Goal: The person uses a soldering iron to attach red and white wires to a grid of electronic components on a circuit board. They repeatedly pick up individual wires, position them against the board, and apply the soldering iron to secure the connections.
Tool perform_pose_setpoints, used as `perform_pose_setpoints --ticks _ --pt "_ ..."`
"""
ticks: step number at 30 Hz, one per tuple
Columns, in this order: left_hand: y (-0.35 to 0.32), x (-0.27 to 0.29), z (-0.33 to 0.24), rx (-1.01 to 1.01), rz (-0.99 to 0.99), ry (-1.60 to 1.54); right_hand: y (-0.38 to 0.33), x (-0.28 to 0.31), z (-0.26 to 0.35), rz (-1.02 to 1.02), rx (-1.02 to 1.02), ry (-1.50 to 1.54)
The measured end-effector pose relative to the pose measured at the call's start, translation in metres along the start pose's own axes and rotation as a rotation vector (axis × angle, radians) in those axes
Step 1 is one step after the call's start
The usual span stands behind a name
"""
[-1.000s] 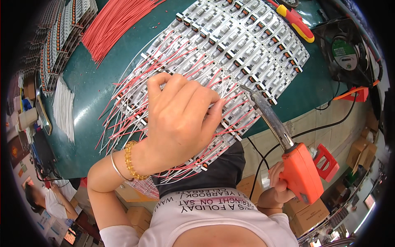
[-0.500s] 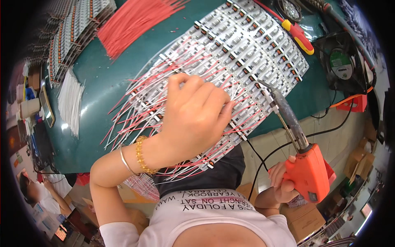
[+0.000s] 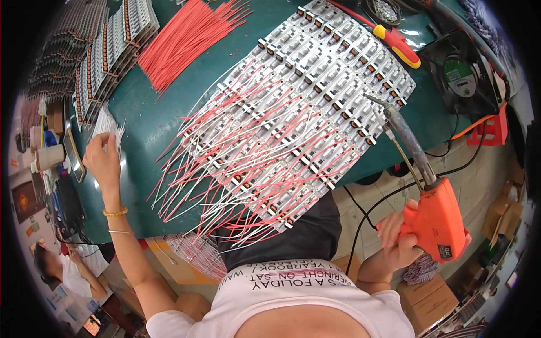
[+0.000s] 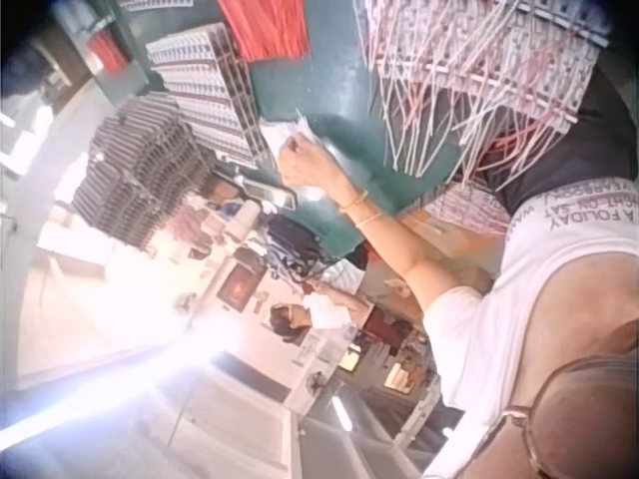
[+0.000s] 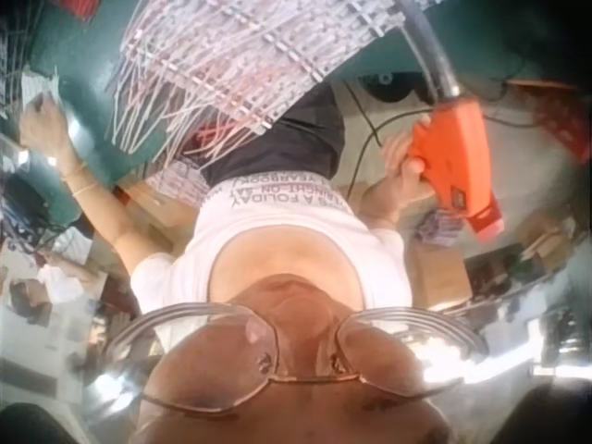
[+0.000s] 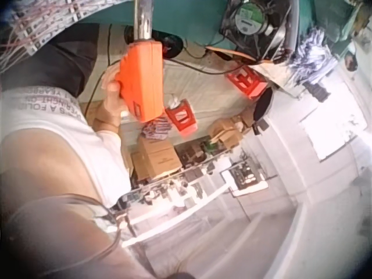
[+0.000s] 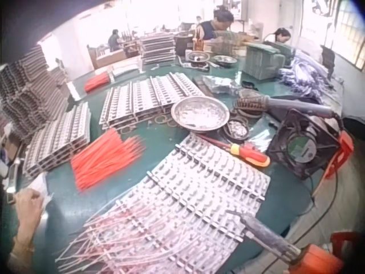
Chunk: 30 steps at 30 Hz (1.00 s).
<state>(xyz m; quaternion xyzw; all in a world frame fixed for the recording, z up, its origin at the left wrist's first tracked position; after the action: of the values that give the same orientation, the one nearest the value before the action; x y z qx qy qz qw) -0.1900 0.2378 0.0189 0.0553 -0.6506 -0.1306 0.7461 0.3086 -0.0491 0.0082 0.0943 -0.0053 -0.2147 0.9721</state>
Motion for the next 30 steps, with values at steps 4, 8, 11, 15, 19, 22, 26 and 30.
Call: perform_pose_setpoints --ticks 4,8,11,15,19,22,26,30 --pt "0.003 0.003 -0.01 -0.101 -0.032 0.042 -0.001 -0.001 0.001 -0.011 -0.014 0.002" --pt "-0.005 0.013 -0.008 -0.067 -0.075 0.09 -0.004 0.004 -0.001 -0.024 -0.029 0.004" --pt "-0.009 0.022 -0.017 -0.042 -0.168 0.088 -0.007 0.008 -0.003 -0.038 -0.041 0.013" --pt "-0.014 0.06 -0.056 0.023 -0.306 -0.323 -0.011 0.012 -0.003 -0.067 -0.064 0.026" --pt "-0.032 0.108 -0.2 -0.11 0.017 -1.086 -0.01 0.01 -0.006 -0.055 -0.059 0.073" --pt "-0.042 0.108 -0.29 -0.545 0.336 -1.125 -0.012 0.007 -0.002 -0.035 -0.057 0.074" --pt "-0.051 0.094 -0.337 -0.63 0.214 -1.144 -0.023 0.011 0.001 -0.029 -0.074 0.052" --pt "-0.056 0.089 -0.349 -0.647 0.153 -0.992 -0.03 0.011 0.003 -0.058 -0.12 0.035"
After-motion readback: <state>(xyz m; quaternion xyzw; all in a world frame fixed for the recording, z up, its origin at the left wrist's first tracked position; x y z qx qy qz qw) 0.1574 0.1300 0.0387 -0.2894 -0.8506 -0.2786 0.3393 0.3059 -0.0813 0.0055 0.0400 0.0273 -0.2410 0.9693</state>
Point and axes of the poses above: each hand's wrist, its own y-axis towards the middle knuckle, its own x-axis out of the back of the hand, z = x × y, the point moved 6 cm from there along y, towards the middle knuckle, and after that the axes turned 5 degrees about z, right-handed, at the moved point
